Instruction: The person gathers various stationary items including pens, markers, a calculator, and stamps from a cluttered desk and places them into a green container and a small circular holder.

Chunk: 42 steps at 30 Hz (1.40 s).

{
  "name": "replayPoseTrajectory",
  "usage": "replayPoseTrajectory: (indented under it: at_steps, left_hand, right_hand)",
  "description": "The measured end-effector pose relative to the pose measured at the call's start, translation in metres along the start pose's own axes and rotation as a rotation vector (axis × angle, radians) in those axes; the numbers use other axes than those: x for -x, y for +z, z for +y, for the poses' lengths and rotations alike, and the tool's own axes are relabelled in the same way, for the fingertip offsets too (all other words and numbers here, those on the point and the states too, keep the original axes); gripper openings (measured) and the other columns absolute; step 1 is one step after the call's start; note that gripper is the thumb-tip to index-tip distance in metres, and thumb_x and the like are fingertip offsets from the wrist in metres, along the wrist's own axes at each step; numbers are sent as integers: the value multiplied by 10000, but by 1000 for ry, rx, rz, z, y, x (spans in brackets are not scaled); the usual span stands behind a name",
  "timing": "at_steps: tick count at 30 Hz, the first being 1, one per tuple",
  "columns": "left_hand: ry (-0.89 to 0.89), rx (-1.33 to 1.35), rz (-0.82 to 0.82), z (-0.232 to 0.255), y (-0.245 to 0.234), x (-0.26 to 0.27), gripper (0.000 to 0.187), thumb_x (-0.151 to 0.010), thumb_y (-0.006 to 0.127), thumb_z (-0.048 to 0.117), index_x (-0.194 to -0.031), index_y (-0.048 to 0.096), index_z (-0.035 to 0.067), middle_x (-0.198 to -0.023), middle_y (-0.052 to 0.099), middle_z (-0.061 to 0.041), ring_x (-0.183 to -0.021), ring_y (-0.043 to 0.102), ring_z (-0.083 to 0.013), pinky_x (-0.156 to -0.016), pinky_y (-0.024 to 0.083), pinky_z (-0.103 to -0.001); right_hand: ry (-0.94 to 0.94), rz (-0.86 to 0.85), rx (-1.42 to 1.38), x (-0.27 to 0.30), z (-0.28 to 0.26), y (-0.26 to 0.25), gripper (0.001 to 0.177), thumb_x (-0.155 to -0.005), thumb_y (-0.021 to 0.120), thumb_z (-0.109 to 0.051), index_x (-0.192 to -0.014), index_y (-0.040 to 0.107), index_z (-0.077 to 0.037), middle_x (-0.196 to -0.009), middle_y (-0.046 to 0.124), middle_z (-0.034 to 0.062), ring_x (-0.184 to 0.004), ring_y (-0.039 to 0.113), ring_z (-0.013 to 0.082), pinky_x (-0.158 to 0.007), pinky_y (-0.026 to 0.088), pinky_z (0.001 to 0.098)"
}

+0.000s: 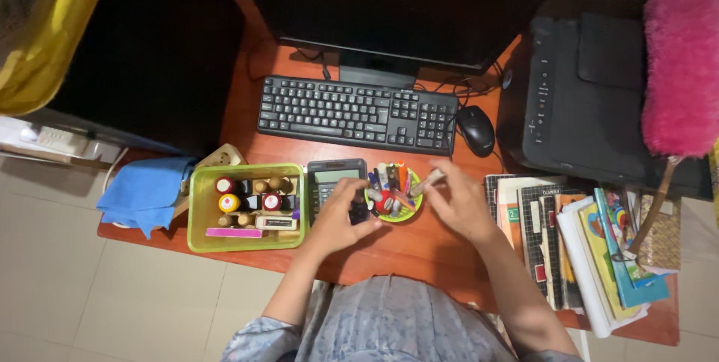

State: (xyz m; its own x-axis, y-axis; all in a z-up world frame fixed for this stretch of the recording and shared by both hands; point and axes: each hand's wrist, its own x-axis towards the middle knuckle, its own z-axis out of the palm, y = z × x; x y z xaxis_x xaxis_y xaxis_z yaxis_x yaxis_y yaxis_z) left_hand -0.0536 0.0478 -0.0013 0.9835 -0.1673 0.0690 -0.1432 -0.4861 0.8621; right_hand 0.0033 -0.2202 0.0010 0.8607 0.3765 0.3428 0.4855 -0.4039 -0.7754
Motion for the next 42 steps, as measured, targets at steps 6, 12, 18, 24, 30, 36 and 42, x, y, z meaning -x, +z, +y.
replayPoseTrajectory:
  at_steps: [6,12,18,24,30,36,42]
  left_hand:
    - [40,-23,52,-11,21,4,670,-747,860,188,-1316,558,4,-1319,559,-176,-1206,594,-382,-968,518,-415]
    - [43,-31,48,-11,23,2,660,-734,866,178,-1297,570,-2,-1312,561,-184,-1211,590,-393,-976,509,-429]
    - [-3,36,52,4,14,3,693,-751,854,227,-1323,540,-8,-1272,570,-174,-1138,624,-356,-920,526,-417]
    - [-89,65,89,-12,7,10,590,-817,819,244,-1306,581,17,-1192,645,-123,-993,707,-250,-814,577,-362]
    - [-232,239,-9,-25,21,10,647,-834,785,260,-1382,525,37,-1161,714,-126,-1019,725,-206,-840,583,-335]
    - [-47,288,28,-28,16,15,592,-881,755,209,-1385,514,15,-1218,707,-126,-1145,697,-231,-904,560,-345]
    - [14,130,259,-41,-24,24,463,-857,757,178,-1268,611,24,-1255,646,-135,-1165,645,-262,-968,527,-387]
  right_hand:
    - [20,-145,65,3,3,23,377,-916,673,-75,-1277,571,-43,-924,710,136,-819,715,313,-701,566,410]
    - [-113,-89,264,5,-1,34,376,-894,701,-80,-1267,657,-102,-1043,645,126,-978,641,311,-852,512,424]
    - [44,14,-51,11,4,28,589,-880,650,-39,-1443,487,19,-1177,525,142,-1032,577,217,-842,508,295]
    - [490,-72,-108,39,41,35,434,-904,695,-106,-1322,612,-24,-824,670,43,-707,612,102,-635,503,262]
    - [543,38,83,46,67,62,302,-885,644,-56,-1179,677,0,-716,665,82,-637,638,120,-621,506,268]
    - [618,246,-140,37,57,49,335,-903,590,-58,-1220,654,30,-737,697,53,-618,653,136,-570,519,299]
    - [614,275,-54,30,70,55,324,-932,581,-37,-1224,659,79,-775,721,80,-631,694,122,-572,539,268]
